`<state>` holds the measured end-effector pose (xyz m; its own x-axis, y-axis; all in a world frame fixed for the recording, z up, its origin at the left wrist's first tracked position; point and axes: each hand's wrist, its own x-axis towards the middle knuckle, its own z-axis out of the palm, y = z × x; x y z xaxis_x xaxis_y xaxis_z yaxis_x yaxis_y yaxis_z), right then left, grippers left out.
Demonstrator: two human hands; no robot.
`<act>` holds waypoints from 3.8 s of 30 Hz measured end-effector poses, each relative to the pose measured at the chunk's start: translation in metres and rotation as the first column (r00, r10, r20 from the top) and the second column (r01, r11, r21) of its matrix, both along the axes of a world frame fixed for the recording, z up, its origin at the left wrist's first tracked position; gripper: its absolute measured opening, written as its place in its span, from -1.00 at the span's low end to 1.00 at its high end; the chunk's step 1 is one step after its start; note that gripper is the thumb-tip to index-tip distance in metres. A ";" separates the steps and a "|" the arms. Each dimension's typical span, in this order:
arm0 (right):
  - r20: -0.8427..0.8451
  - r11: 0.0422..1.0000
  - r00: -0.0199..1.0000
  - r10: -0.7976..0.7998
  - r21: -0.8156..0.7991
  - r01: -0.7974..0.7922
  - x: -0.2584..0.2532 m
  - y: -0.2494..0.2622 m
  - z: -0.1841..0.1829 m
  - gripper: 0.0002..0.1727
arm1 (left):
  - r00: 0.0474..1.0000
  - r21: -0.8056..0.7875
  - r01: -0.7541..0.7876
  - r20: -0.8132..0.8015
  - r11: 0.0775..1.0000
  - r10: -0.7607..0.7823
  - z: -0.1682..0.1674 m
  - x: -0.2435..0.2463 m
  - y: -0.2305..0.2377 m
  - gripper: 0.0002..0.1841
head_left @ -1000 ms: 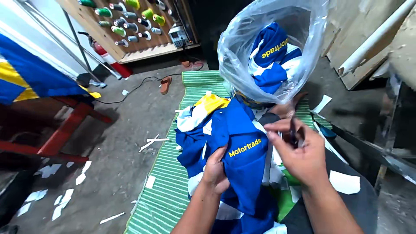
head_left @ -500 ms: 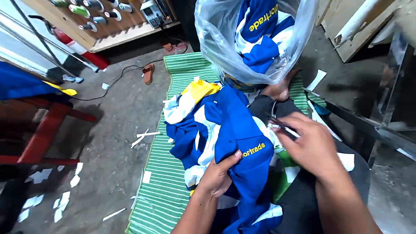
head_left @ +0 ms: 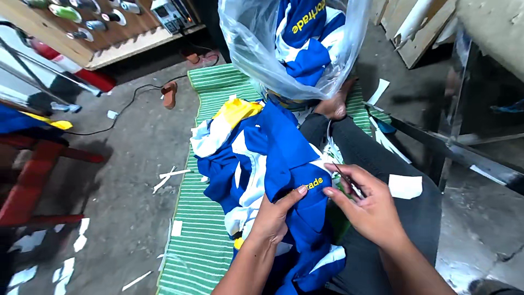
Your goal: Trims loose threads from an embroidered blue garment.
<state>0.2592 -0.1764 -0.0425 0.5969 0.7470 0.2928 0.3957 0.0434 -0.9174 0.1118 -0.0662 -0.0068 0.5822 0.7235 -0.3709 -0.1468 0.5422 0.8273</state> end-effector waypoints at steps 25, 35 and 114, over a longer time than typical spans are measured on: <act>0.432 0.930 0.836 -0.338 0.020 0.366 -0.012 -0.026 -0.007 -0.65 | 0.989 0.165 -0.136 0.087 0.977 0.123 -0.019 0.004 -0.018 -0.78; 0.392 0.935 0.853 -0.344 0.065 0.348 -0.012 -0.026 -0.012 -0.67 | 0.986 0.149 -0.148 0.097 0.978 0.134 -0.021 0.001 -0.018 -0.78; 0.638 0.820 0.564 0.524 -0.199 -0.537 0.083 0.011 0.057 -0.79 | 0.764 0.124 0.640 -0.004 0.758 -0.645 0.000 -0.006 0.060 -0.69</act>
<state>0.3422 -0.1656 0.0149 -0.2479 0.8579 0.4501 0.7754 0.4542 -0.4387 0.1054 -0.0058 -0.0069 0.9367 0.2093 -0.2807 0.1714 0.4250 0.8888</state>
